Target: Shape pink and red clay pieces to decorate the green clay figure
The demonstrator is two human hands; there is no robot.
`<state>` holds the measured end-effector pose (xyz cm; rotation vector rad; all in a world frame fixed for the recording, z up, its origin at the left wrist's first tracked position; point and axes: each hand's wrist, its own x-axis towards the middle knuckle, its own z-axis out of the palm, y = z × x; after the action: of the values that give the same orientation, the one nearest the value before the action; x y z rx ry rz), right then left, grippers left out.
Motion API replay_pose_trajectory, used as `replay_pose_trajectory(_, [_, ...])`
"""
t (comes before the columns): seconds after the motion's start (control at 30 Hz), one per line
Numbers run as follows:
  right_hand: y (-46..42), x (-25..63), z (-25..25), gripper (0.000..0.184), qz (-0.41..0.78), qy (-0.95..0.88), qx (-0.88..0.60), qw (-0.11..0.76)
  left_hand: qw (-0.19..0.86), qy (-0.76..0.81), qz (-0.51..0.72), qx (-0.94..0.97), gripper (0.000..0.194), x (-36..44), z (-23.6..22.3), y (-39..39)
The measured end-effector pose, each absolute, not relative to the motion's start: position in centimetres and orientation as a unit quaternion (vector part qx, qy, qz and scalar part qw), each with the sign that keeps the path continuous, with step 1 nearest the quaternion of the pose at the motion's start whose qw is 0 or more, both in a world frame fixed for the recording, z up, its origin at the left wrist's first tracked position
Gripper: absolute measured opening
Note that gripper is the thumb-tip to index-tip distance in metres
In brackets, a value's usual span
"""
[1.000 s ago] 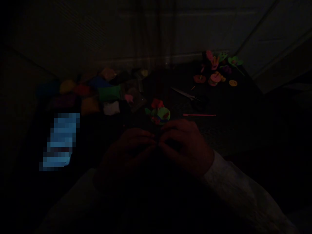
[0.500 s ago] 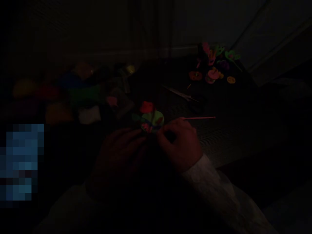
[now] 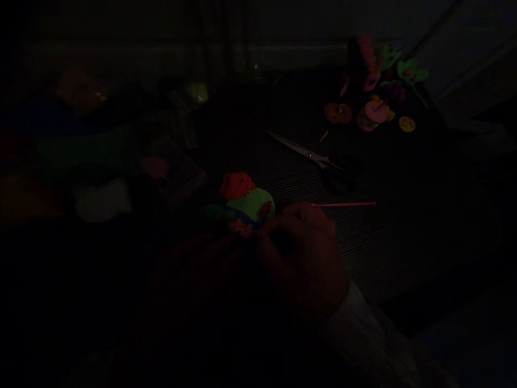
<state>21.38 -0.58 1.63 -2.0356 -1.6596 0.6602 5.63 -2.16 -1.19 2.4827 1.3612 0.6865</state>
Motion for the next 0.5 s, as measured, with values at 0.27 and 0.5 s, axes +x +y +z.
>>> replay_pose_trajectory(0.27, [-0.31,21.5,1.74,0.007,0.228,-0.605,-0.735,0.202,0.134,0.471,0.218,0.844,0.025,5.9,-1.0,-2.53])
replay_pose_trajectory(0.5, [-0.34,21.32,1.63,0.008,0.222,-0.611,-0.735,0.194,0.143,0.484,0.214,0.836,0.024,6.05,-0.69,-2.43])
